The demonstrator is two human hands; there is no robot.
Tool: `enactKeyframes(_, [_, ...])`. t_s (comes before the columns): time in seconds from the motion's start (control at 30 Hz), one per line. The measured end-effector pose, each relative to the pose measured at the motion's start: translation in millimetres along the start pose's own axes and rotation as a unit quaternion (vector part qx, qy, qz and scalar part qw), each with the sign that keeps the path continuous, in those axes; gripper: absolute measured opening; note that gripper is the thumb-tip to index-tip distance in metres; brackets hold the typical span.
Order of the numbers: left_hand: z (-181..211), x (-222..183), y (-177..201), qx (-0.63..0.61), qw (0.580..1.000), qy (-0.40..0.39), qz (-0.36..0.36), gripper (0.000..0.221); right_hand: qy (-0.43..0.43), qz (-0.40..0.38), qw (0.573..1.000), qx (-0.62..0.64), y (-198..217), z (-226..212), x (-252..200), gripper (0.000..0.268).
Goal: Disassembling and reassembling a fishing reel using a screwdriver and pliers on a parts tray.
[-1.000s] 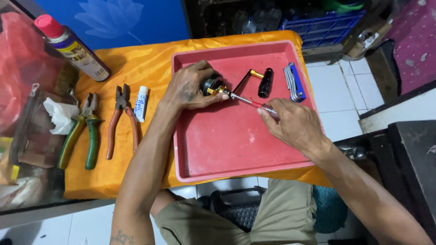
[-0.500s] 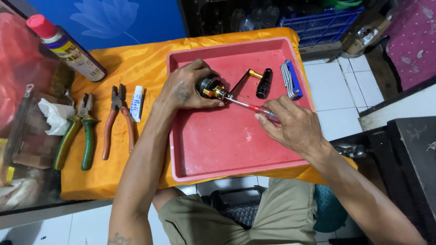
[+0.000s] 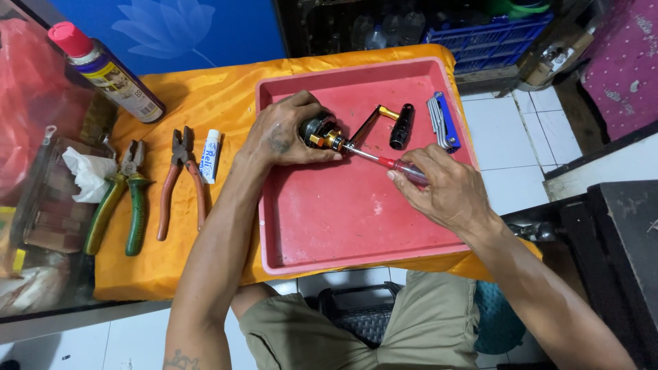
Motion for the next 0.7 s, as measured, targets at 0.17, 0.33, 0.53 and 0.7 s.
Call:
enactKeyframes(0.17, [2.1,0.1,1.1,0.001,1.0,0.009,-0.006,0.067,-0.03,-0.014,0.999,0.021,-3.6,0.6,-0.8,0.02])
enactKeyframes(0.33, [-1.5,-0.1,-0.6,0.003,1.0,0.01,-0.006,0.067,-0.055,-0.023,0.997,0.038,-7.2,1.7,-0.7,0.021])
enactKeyframes(0.53, [2.9,0.1,0.6,0.0,1.0,0.005,0.003,0.066,-0.073,-0.042,0.996,0.025,2.1,-3.5,1.9,0.022])
enactKeyframes(0.7, [2.2,0.5,2.2,-0.005,1.0,0.017,-0.006,0.066,-0.092,-0.063,0.992,0.059,-2.7,-0.6,4.4,0.026])
Point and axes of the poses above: each hand's wrist, its own x-axis towards the middle knuckle, its own y-axis out of the back of the hand, z = x × y, the point moved 2 cm from there along x, towards the middle knuckle, and after that the axes turned 3 degrees about z, right-handed, at the moved point
